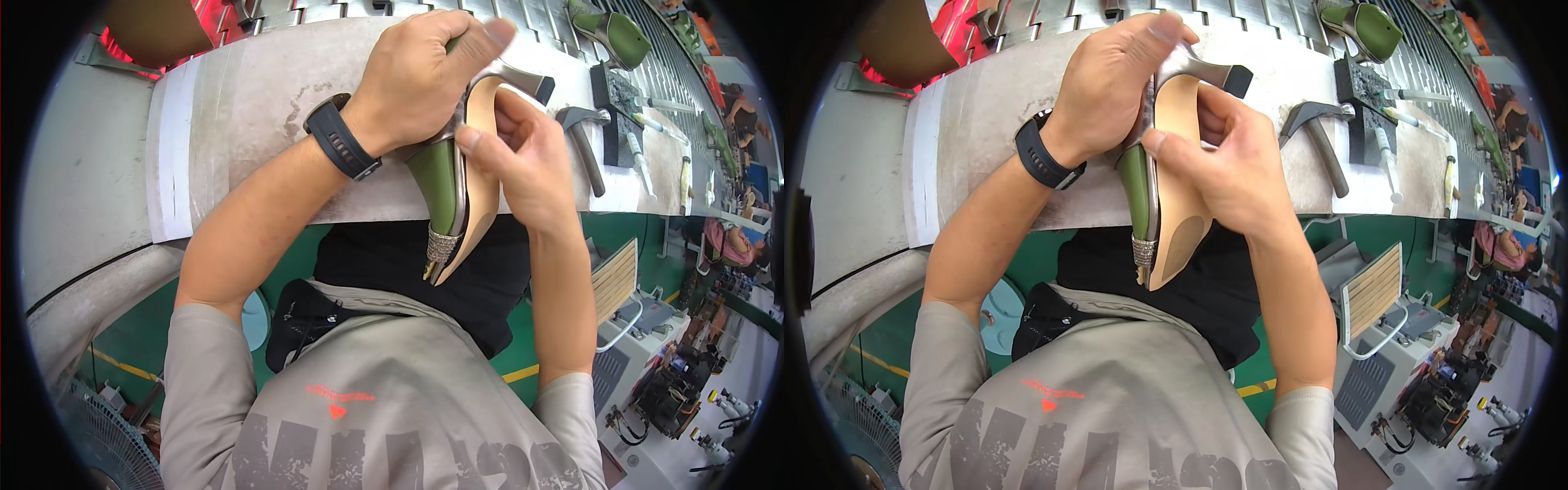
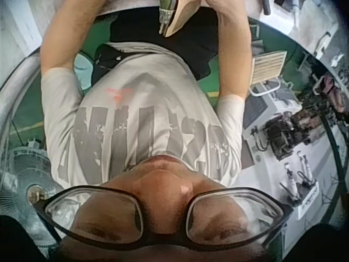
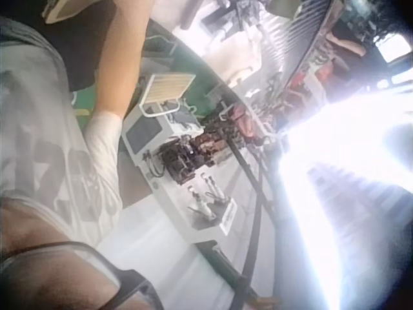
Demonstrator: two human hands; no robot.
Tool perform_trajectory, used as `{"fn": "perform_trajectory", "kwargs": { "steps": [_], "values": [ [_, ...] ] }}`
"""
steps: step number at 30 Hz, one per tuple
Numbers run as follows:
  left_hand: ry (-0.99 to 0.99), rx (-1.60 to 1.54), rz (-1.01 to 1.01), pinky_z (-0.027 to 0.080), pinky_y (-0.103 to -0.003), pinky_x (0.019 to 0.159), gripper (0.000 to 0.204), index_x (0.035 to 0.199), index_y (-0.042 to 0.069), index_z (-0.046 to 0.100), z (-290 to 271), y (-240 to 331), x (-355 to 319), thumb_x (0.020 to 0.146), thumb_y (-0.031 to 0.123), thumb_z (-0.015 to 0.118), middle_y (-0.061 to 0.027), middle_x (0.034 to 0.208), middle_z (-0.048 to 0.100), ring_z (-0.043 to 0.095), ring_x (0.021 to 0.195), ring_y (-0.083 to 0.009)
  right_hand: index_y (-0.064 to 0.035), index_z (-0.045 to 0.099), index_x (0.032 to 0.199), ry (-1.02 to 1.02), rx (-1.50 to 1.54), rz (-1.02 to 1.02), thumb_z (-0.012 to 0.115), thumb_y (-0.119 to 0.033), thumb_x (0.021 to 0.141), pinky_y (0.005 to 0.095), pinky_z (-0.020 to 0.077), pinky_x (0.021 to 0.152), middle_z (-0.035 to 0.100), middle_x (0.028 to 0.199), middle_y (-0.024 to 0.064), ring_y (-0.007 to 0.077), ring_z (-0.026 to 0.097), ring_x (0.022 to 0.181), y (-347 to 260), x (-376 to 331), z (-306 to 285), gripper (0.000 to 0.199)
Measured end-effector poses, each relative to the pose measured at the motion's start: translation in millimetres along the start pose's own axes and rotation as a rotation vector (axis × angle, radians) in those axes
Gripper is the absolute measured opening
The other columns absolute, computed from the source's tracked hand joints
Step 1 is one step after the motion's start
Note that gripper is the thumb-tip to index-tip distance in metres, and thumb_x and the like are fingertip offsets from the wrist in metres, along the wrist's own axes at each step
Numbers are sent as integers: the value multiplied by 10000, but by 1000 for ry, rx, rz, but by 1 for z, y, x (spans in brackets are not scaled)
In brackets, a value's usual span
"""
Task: The person assembles high-heeled shoes by picking up shoe uppers on lasts and soles from a conveyor, pressing the soles onto the shoe uppers by hand, and tapping the edges and heels with a hammer.
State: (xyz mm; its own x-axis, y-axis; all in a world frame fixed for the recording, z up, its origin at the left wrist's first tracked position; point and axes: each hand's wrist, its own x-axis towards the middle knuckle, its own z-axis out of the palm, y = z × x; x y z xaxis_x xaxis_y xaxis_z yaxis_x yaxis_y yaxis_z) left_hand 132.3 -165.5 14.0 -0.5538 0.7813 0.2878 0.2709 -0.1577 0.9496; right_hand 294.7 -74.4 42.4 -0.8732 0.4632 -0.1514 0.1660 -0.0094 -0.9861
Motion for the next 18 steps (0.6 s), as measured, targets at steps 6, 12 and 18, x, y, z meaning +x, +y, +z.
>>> {"fn": "perform_trajectory", "kwargs": {
  "steps": [6,12,18],
  "values": [
    [-127,152,29,529,-300,918,576,1285,20,602,-50,6,-10,865,310,869,-77,1135,676,644,1030,-146,68,717,1222,26,-255,-113,869,-265,840,345,597,841,775,1018,146,223,743,944,-10,6,0,529],
    [266,272,324,523,-323,899,662,1155,51,543,-56,4,-113,634,64,950,-115,1148,576,622,994,-190,-32,735,1255,50,-1153,-605,927,-359,690,485,467,1111,632,1433,183,401,530,1382,-27,-15,1,681],
    [-30,521,242,528,-413,1034,774,1319,-2,657,-50,35,-125,672,249,999,-188,1366,648,657,1218,-320,-55,727,1294,-28,-984,-674,929,-352,674,501,455,1124,600,1476,165,406,498,1420,-6,-10,-3,716]
  ]
}}
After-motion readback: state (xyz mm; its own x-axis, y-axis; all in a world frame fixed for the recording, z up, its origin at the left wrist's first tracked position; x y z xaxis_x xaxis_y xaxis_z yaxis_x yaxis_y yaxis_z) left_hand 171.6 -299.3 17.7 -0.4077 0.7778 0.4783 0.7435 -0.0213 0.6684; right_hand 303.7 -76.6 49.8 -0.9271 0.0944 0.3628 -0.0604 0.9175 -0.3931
